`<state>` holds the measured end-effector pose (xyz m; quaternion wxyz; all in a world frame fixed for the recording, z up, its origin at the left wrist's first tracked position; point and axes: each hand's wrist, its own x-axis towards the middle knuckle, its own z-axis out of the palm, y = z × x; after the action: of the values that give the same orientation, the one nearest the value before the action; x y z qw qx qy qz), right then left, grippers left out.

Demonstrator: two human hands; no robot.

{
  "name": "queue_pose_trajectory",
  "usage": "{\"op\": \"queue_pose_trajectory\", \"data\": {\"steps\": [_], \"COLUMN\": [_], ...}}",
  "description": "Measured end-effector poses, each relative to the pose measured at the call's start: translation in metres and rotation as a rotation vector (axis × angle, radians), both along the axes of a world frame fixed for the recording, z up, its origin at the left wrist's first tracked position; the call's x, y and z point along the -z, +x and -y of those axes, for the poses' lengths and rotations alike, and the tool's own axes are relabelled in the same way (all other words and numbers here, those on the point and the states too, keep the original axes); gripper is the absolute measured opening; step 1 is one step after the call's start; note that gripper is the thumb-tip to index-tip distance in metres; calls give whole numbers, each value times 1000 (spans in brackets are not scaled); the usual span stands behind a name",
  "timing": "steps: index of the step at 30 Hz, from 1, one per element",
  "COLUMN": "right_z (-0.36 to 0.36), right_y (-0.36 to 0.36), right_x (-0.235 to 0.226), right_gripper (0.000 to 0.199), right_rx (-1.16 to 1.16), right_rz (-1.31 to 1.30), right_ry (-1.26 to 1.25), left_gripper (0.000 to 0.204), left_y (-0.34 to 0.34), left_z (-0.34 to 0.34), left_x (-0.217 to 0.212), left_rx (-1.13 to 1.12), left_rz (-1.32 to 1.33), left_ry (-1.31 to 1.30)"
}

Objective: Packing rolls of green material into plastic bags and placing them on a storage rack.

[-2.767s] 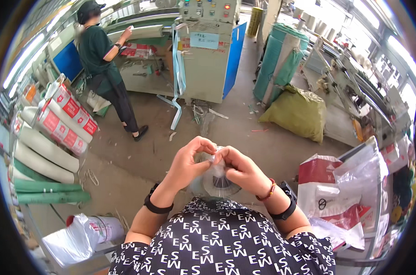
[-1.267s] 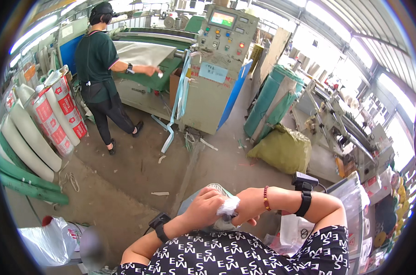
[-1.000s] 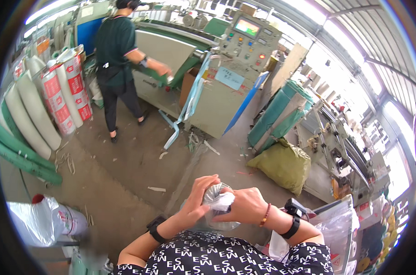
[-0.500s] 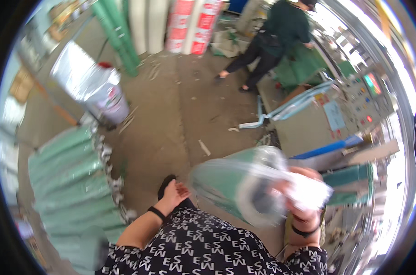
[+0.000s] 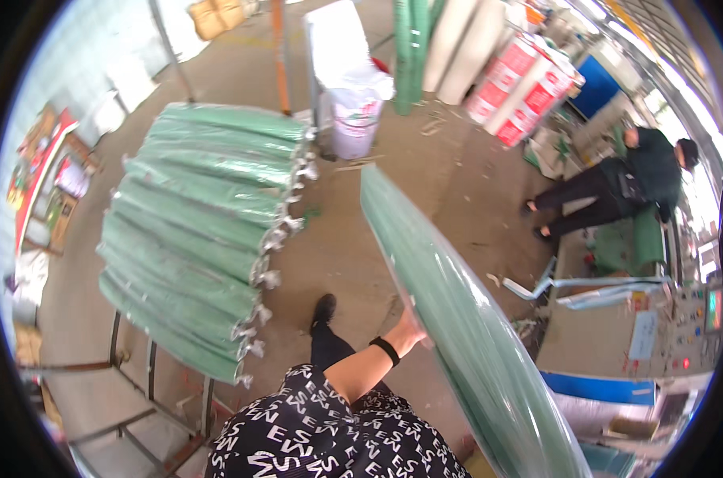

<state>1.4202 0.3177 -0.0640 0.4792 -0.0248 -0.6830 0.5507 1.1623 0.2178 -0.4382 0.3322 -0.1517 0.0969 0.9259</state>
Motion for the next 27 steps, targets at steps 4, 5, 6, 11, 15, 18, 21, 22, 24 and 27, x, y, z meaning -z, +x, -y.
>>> {"op": "queue_pose_trajectory", "data": {"steps": [4,5,6,11,15,18,21,22,24,27], "right_z": [-28,-34,-38,-55,-34,25,110,138,185,233], "right_y": [24,30,35,22,-31,-110,-195,-219,-266,-290], "right_x": [77,100,122,237,312,338,328,328,357,379], "right_gripper": [38,39,39,41,44,45,48,53,57,56], "right_rx": [134,129,105,-174,-458,-762,-1031,-1105,-894,-696], "right_rz": [328,420,505,861,1056,1124,1123,1150,1628,1362], "right_ry": [-318,-400,-484,-855,-1058,-1125,-1041,-980,-473,377], "left_gripper": [77,77,82,93,85,85,85,84,81,61], "left_y": [-18,-21,-25,-12,6,-9,-43,-51,-41,-39], "left_z": [79,103,128,266,369,455,549,576,624,572], "left_x": [-52,-70,-89,-93,-111,-131,-113,-93,-23,31], "left_rx": [-128,-185,-207,-394,-724,-854,-820,-746,-508,555], "left_rz": [-85,-84,-72,-47,-87,-116,1,87,-22,-633], "left_ry": [63,40,-36,-73,-326,-567,-897,-1057,-1476,-2241]}}
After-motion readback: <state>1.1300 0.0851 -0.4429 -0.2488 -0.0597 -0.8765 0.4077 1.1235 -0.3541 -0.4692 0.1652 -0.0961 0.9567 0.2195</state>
